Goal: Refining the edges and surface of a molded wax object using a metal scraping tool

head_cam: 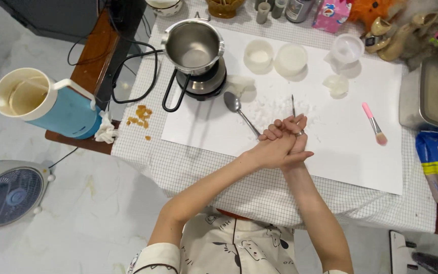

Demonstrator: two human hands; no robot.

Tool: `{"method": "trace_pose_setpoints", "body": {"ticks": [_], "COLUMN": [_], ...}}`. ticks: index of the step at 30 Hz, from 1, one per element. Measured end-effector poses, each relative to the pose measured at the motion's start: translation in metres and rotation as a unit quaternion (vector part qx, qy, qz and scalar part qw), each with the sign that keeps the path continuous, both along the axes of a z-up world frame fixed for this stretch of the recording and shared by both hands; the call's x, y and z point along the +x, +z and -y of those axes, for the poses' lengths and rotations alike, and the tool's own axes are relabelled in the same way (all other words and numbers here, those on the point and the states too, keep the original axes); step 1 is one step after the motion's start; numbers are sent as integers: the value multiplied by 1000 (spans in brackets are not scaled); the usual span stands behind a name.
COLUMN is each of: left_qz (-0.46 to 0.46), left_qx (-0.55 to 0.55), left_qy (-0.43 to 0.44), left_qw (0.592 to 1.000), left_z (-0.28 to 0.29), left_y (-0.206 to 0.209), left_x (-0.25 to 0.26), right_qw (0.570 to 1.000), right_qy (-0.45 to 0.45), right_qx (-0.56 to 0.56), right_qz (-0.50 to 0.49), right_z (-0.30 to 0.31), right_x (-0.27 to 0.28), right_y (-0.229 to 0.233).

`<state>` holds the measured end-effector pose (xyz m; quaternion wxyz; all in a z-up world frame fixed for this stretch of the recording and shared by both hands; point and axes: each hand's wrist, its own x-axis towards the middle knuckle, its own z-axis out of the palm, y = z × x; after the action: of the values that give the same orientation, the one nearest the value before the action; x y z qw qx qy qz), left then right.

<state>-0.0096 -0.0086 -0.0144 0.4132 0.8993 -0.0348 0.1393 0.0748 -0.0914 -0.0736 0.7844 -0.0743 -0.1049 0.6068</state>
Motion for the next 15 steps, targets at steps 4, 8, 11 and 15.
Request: {"method": "trace_pose_setpoints", "body": {"ticks": [4, 8, 11, 15], "left_qz": [72, 121, 181, 277], "left_qx": [45, 56, -109, -531], "left_qy": [9, 74, 91, 144], "left_qw": [996, 988, 973, 788], "left_z": [-8, 4, 17, 14], "left_y": [43, 25, 40, 46], "left_x": [-29, -58, -50, -13], "right_qw": [1000, 987, 944, 528], "right_qy": [27, -132, -213, -284], "right_qx": [4, -93, -106, -101], "right_qz": [11, 17, 230, 794], "right_z": [-13, -12, -12, -9], "right_x": [-11, -46, -76, -118], "right_y": [27, 116, 136, 138]}}
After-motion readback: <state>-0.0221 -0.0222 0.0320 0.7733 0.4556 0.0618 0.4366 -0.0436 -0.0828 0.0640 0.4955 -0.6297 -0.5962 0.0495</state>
